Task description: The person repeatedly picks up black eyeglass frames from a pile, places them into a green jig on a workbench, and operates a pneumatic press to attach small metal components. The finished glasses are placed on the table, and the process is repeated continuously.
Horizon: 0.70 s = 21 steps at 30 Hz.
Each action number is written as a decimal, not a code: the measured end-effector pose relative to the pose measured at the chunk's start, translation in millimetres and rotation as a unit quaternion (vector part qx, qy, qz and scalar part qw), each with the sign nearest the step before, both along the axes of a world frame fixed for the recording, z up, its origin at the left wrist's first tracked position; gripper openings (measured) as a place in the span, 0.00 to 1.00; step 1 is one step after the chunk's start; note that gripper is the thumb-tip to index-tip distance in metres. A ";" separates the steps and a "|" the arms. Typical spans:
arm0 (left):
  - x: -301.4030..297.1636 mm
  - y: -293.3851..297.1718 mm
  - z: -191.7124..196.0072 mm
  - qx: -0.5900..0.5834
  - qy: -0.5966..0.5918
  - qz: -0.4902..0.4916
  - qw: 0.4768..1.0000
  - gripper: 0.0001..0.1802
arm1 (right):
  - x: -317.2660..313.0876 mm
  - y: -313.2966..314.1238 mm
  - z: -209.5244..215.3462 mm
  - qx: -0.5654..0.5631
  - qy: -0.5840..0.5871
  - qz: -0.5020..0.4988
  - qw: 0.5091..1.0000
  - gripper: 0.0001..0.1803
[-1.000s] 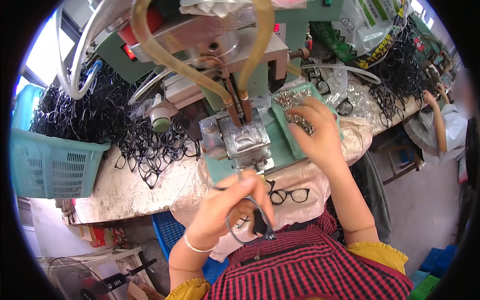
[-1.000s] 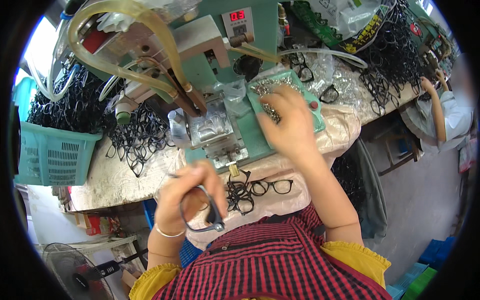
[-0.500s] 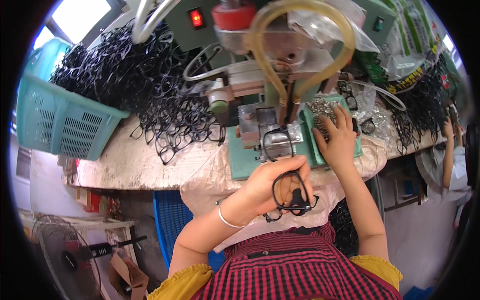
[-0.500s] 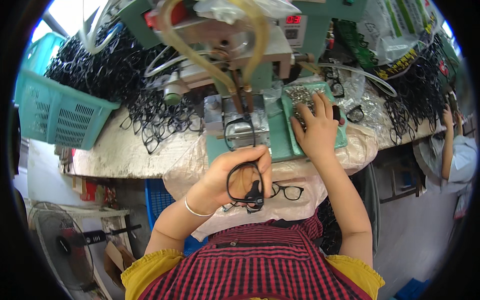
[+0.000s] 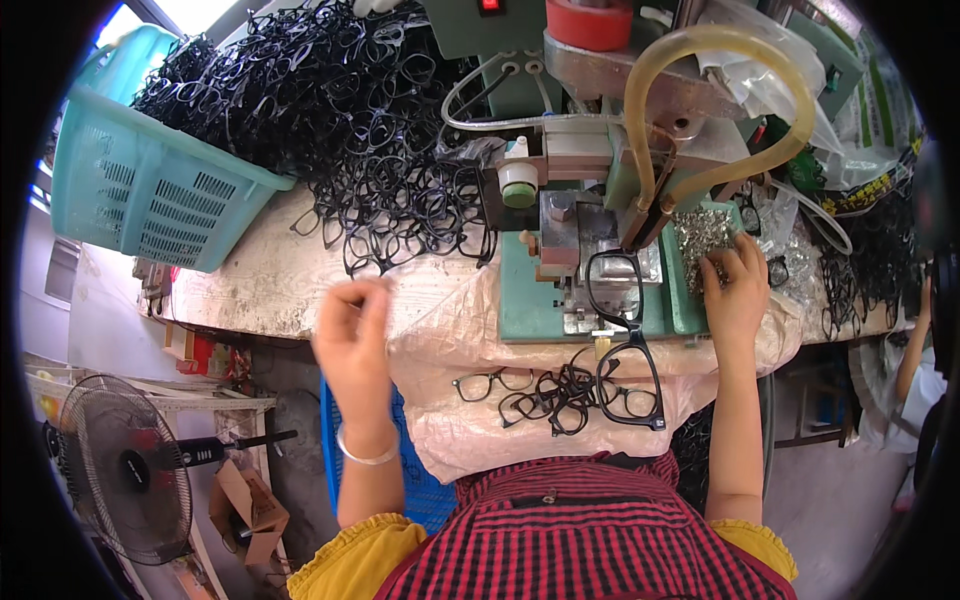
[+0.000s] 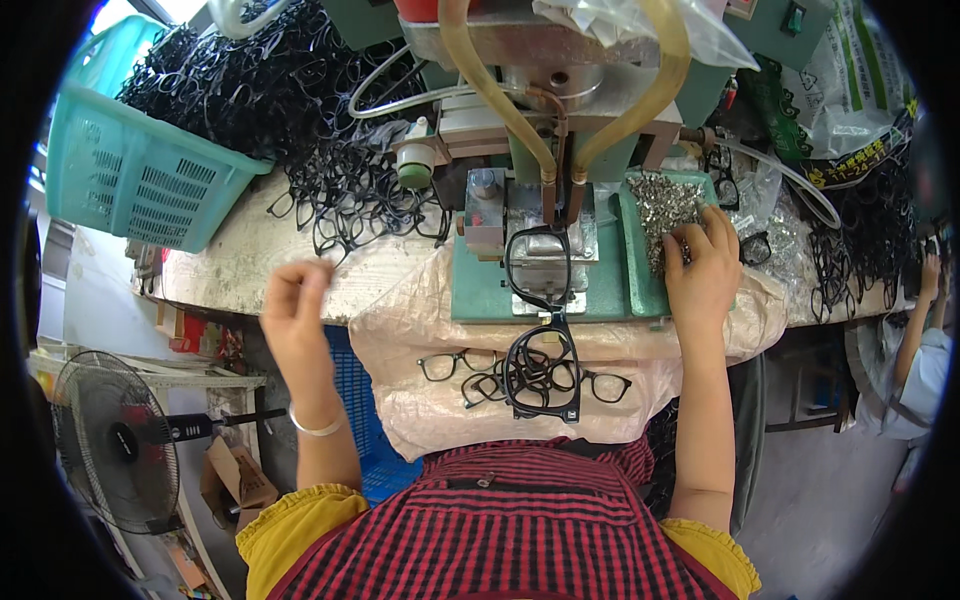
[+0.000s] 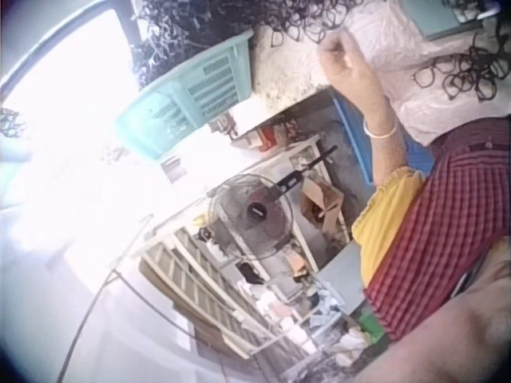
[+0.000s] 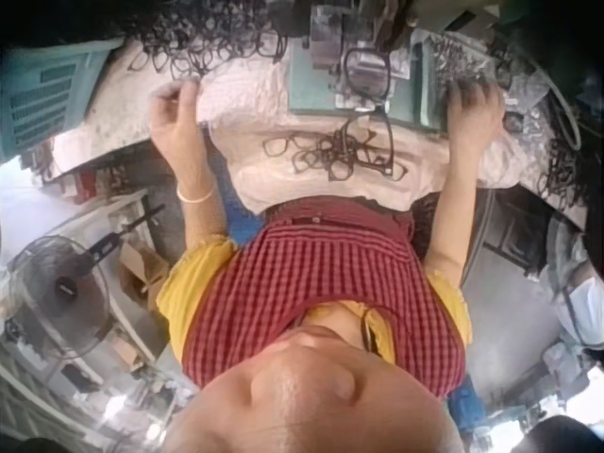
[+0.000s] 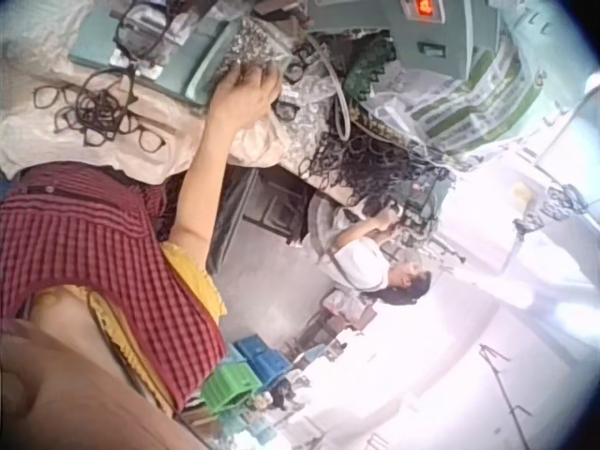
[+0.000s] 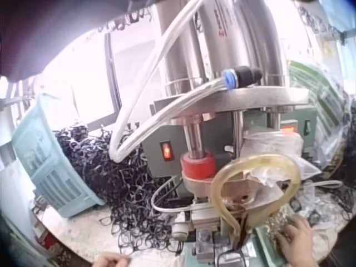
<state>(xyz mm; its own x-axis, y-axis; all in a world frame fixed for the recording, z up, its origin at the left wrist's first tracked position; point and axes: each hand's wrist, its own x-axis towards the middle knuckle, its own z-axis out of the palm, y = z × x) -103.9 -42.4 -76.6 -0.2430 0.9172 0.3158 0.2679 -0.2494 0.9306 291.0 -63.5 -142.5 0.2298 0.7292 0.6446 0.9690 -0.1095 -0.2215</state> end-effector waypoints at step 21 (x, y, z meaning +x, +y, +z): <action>-26.7 116.4 -65.4 0.131 0.028 -0.015 0.991 0.11 | -29.7 -42.5 41.8 0.072 0.373 0.114 0.918 0.07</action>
